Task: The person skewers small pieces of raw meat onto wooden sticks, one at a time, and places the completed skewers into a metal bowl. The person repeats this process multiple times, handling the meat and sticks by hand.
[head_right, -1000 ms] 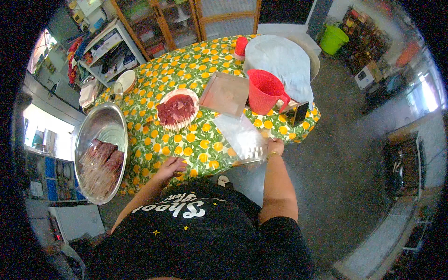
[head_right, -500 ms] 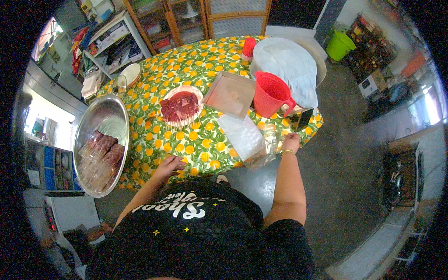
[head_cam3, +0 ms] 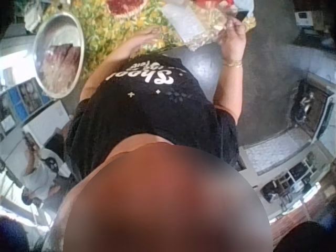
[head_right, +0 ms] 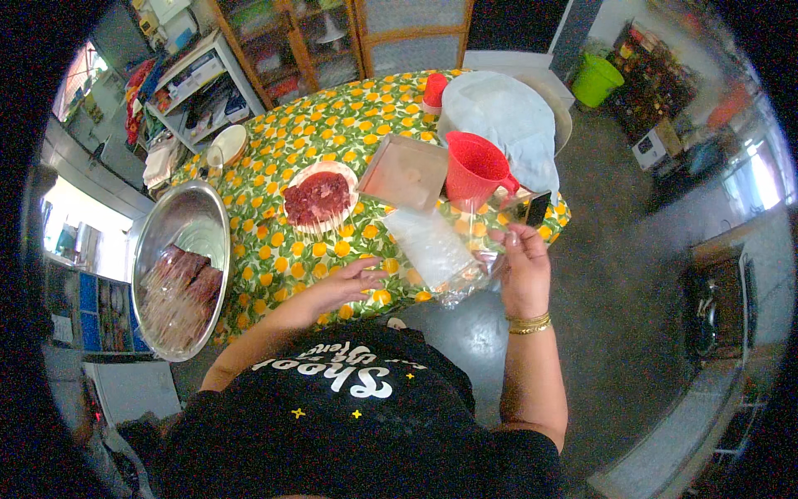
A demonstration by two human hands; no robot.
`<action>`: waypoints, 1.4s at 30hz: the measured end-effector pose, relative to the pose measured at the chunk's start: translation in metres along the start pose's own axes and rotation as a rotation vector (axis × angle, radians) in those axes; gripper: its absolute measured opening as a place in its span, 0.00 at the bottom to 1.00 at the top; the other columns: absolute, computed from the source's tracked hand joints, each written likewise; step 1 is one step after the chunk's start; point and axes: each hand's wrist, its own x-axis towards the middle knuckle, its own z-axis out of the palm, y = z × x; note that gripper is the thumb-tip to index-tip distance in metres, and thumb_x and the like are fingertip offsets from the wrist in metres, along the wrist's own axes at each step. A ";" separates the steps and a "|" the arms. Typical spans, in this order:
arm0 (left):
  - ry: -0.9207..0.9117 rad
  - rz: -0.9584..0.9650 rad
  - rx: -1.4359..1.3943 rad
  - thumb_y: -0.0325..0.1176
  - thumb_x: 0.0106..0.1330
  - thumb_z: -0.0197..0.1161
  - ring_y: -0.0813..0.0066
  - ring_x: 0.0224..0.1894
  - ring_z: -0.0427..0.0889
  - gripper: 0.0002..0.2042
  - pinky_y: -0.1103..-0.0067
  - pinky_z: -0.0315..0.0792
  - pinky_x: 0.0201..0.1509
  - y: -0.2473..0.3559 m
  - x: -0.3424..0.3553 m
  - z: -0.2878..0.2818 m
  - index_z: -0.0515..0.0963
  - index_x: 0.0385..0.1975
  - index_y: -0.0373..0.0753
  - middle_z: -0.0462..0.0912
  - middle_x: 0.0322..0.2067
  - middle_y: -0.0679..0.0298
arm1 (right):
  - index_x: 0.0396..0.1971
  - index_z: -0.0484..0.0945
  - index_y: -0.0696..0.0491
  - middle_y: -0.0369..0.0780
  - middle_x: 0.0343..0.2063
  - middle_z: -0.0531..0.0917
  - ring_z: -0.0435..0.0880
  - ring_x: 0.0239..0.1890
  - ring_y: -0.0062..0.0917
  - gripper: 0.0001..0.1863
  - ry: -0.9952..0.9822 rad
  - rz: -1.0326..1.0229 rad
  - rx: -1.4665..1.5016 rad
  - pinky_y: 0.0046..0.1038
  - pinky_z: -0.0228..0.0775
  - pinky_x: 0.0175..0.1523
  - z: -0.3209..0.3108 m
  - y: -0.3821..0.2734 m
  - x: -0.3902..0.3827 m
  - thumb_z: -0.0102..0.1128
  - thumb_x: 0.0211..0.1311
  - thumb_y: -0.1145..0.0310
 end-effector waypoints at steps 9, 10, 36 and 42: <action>0.089 0.034 -0.090 0.30 0.69 0.61 0.67 0.42 0.86 0.09 0.74 0.79 0.43 0.014 0.002 -0.012 0.77 0.46 0.37 0.85 0.40 0.59 | 0.53 0.72 0.55 0.44 0.44 0.82 0.84 0.39 0.32 0.32 0.010 0.449 -0.192 0.34 0.78 0.44 -0.072 0.111 -0.047 0.42 0.70 0.39; 0.145 0.094 -0.024 0.28 0.69 0.60 0.69 0.39 0.86 0.07 0.75 0.79 0.43 0.014 -0.006 -0.016 0.76 0.43 0.34 0.85 0.39 0.58 | 0.50 0.77 0.55 0.45 0.41 0.83 0.85 0.37 0.34 0.41 0.101 0.694 -0.457 0.33 0.76 0.45 -0.093 0.128 -0.058 0.34 0.68 0.30; 0.348 0.184 1.169 0.42 0.61 0.67 0.53 0.32 0.83 0.11 0.64 0.76 0.36 0.032 -0.093 -0.003 0.79 0.30 0.41 0.84 0.28 0.56 | 0.58 0.74 0.49 0.42 0.51 0.80 0.78 0.52 0.34 0.32 -0.537 0.192 -0.779 0.36 0.72 0.56 0.035 0.143 -0.030 0.62 0.61 0.44; 0.315 0.293 1.150 0.48 0.59 0.68 0.52 0.31 0.83 0.15 0.63 0.75 0.34 0.040 -0.086 0.009 0.78 0.29 0.41 0.83 0.25 0.55 | 0.43 0.79 0.52 0.45 0.42 0.79 0.78 0.46 0.41 0.18 -0.759 -0.573 -1.096 0.37 0.71 0.52 0.133 0.094 -0.023 0.70 0.50 0.67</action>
